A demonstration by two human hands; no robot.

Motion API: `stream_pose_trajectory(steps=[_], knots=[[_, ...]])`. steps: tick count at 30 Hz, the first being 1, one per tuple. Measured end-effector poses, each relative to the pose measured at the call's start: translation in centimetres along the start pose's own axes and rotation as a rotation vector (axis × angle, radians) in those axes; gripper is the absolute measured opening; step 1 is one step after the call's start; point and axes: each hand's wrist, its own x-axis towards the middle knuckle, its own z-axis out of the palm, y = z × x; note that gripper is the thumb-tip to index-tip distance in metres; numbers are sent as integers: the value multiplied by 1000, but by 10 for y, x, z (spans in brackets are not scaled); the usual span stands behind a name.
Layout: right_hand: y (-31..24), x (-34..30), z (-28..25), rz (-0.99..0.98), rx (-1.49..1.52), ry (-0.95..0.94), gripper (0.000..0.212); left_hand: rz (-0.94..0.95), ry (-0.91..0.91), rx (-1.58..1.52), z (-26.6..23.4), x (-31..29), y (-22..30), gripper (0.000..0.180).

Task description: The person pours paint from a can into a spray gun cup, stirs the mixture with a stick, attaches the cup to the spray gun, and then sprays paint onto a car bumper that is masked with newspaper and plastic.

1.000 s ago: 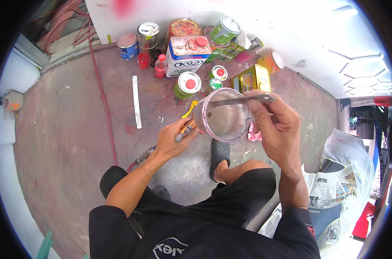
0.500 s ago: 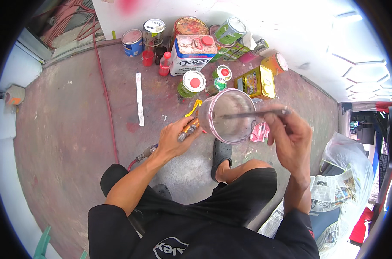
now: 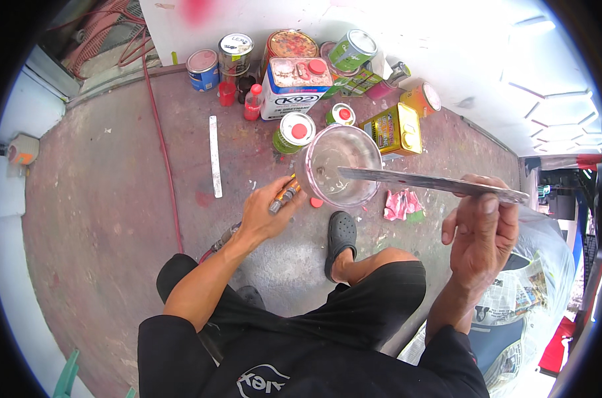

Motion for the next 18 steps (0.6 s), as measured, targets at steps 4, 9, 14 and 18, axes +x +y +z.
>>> stream_pose_trajectory(steps=[4,9,14,18], knots=[[-5,3,-6,-98,-9,53,39,10,14,15,1,2,-6,48],[-8,5,-15,-145,7,80,41,19,21,20,1,2,-3,48],[-15,7,-18,-192,31,75,42,31,24,30,0,1,-8,47],[-18,8,-24,-250,28,79,41,9,15,10,0,1,-2,48]])
